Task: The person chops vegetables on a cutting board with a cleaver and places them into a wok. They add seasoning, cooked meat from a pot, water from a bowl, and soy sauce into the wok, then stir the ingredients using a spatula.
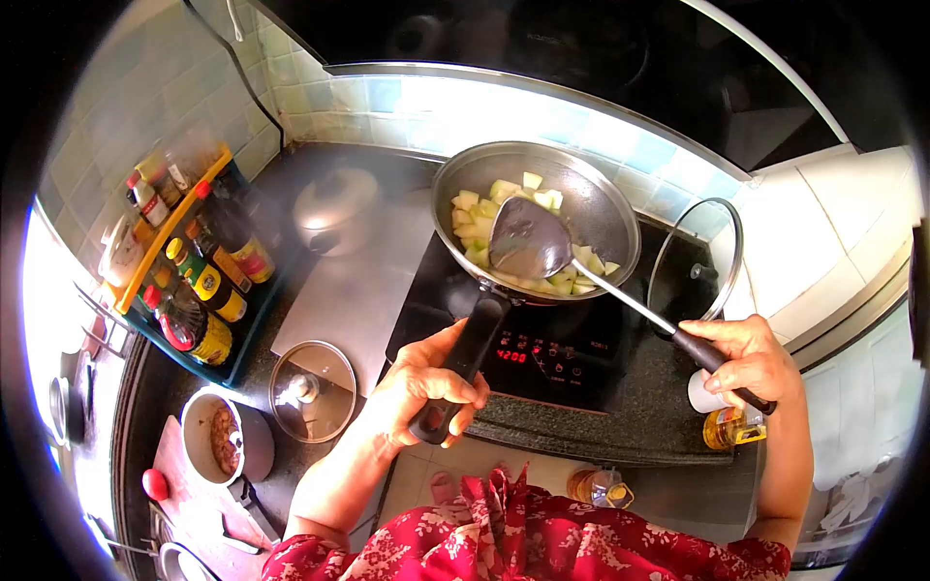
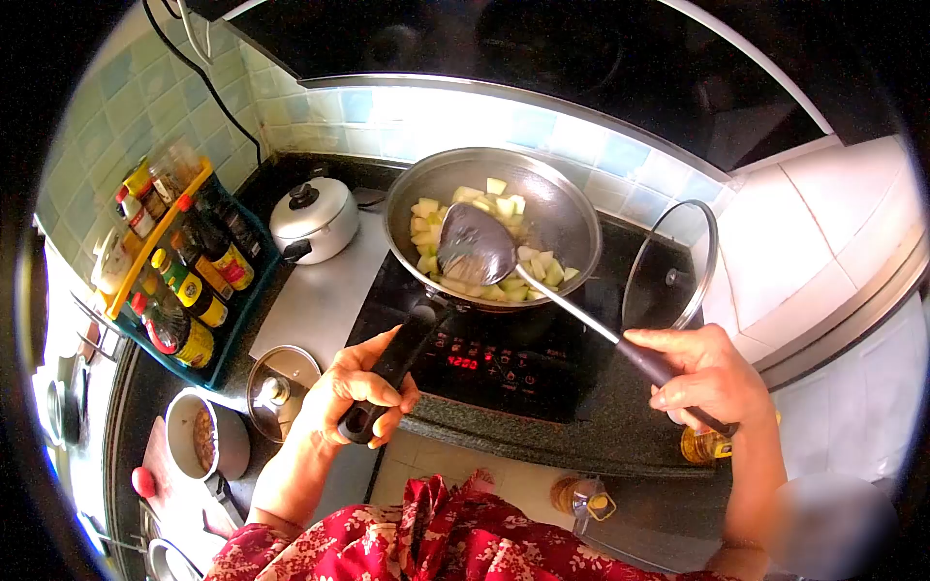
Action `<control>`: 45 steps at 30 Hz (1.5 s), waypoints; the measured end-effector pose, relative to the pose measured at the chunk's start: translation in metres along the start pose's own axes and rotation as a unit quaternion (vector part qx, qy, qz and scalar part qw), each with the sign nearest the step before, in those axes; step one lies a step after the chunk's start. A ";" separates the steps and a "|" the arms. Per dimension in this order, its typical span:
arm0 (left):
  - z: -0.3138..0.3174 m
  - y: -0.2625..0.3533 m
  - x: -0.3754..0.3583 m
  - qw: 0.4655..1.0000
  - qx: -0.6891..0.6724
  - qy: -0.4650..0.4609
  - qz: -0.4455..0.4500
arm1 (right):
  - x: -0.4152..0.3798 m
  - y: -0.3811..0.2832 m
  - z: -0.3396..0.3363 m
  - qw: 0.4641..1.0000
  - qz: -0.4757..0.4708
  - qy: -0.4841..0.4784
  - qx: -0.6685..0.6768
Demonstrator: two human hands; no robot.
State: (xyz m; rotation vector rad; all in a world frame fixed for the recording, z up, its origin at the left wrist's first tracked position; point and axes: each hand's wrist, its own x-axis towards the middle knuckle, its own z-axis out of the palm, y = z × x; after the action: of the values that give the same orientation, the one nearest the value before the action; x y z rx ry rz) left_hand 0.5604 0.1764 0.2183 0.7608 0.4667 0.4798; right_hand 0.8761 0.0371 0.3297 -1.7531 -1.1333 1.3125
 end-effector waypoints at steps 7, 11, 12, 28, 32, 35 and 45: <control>0.002 -0.002 0.000 1.000 -0.009 0.008 0.001 | 0.046 0.021 -0.008 0.989 -0.029 -0.019 -0.144; 0.000 -0.001 0.001 1.000 -0.005 0.004 0.000 | 0.045 0.011 -0.013 0.992 -0.062 0.058 -0.089; 0.000 -0.001 0.000 1.000 0.001 0.001 -0.004 | 0.046 0.008 -0.014 0.990 -0.065 0.088 -0.091; 0.003 0.003 0.000 1.000 0.006 0.028 -0.005 | 0.154 -0.004 -0.032 0.993 -0.079 -0.060 -0.067; -0.001 0.002 -0.001 1.000 0.021 0.008 -0.015 | 0.127 -0.011 -0.033 0.973 -0.140 -0.069 -0.171; -0.002 0.002 -0.001 1.000 0.019 0.007 -0.015 | 0.083 -0.025 -0.019 0.984 -0.094 -0.031 -0.146; 0.004 0.001 0.000 1.000 0.021 -0.001 -0.002 | 0.043 -0.002 -0.008 0.955 -0.051 -0.016 -0.290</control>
State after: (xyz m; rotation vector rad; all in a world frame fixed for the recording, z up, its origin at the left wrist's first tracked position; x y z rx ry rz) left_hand 0.5624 0.1748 0.2211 0.8004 0.4776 0.4664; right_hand 0.8881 0.0773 0.3171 -2.0427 -1.7308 1.0043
